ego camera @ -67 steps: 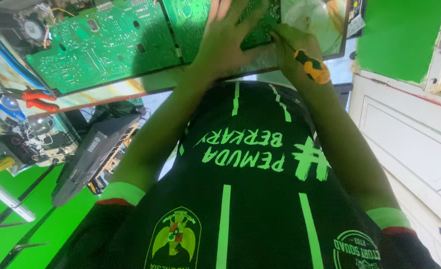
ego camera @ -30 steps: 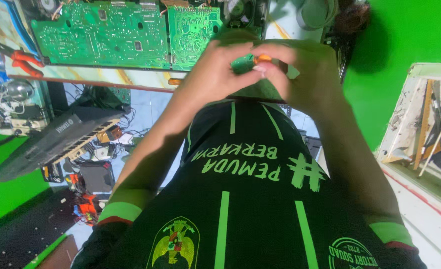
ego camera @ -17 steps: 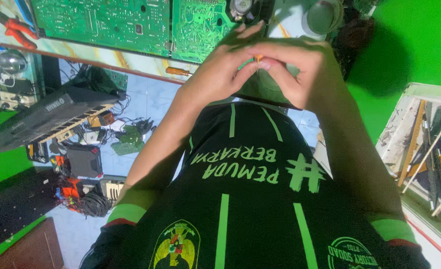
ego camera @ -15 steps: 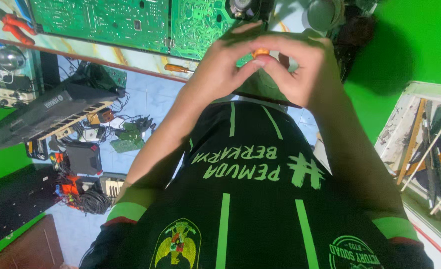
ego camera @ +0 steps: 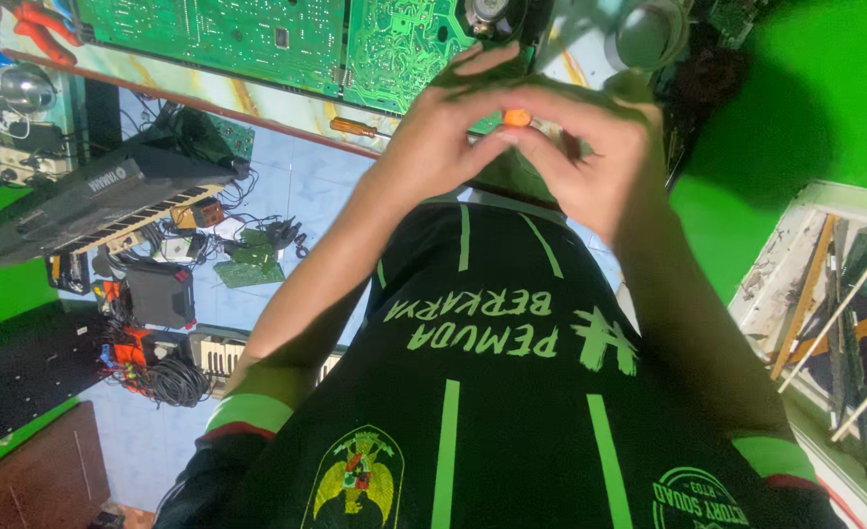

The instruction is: The person uses a screwdriver to remove and replace screws on a circuit board inside an electronic keyboard, handles wires and small components by hand, and adjusts the instrument casing on the workbench.

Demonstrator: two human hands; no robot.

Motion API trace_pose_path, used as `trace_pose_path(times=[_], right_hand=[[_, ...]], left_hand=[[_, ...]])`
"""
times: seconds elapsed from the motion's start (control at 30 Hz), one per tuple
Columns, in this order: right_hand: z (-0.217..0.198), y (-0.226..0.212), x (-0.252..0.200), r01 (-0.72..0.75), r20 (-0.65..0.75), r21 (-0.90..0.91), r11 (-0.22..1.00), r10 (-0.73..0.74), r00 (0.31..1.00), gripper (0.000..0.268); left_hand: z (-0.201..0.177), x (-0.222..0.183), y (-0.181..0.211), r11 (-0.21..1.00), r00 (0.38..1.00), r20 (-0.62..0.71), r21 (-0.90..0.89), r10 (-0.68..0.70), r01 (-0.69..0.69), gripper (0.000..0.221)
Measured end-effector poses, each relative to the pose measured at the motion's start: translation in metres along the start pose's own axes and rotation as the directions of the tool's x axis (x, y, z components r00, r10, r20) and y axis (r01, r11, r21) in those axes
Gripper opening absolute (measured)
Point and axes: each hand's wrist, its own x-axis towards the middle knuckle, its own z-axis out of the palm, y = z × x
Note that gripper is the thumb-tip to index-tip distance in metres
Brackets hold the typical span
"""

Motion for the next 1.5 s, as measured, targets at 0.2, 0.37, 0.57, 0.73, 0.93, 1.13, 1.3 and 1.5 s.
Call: trace_pose_path(times=[0.2,0.37,0.57,0.73,0.93,1.13,1.3,1.5], right_hand=[[-0.003,-0.005,-0.001,-0.111,0.004,0.046,0.993,0.111,0.994,0.027],[-0.007,-0.002,0.007,-0.058,0.052,0.038,0.998,0.056,0.997,0.026],[-0.002,0.003,0.005,-0.027,-0.052,-0.218,0.976,0.016,0.999,0.027],[-0.011,0.010,0.004,0.064,0.095,0.181,0.981,-0.082,0.992,0.029],[0.004,-0.006,0.009,0.023,-0.094,-0.116,0.993,-0.034,0.995,0.023],[-0.006,0.002,0.004,-0.259,0.113,0.203,0.944,0.240,0.964,0.032],[-0.005,0.012,0.007,0.022,0.038,-0.005,1.000,-0.022,0.999,0.022],[-0.004,-0.001,0.008,0.090,-0.019,-0.177,0.980,-0.095,0.995,0.023]], left_hand=[[0.008,-0.001,-0.001,0.998,1.000,0.026,0.065,0.015,-0.017,0.021],[-0.005,-0.003,-0.007,0.999,0.997,0.064,0.025,0.041,-0.043,0.034],[0.008,0.004,-0.004,0.999,0.999,0.010,-0.003,-0.048,0.048,0.039],[0.002,0.003,-0.011,0.997,0.994,0.096,0.062,0.050,-0.056,0.033],[0.010,0.001,0.001,0.992,0.992,-0.043,-0.054,-0.117,0.114,0.034],[-0.005,0.003,-0.006,0.996,0.999,0.021,0.074,0.039,-0.040,0.025],[0.001,0.001,-0.004,0.999,1.000,-0.020,0.036,-0.002,0.002,0.034],[0.023,-0.002,-0.003,0.998,0.991,-0.118,0.012,-0.059,0.061,0.033]])
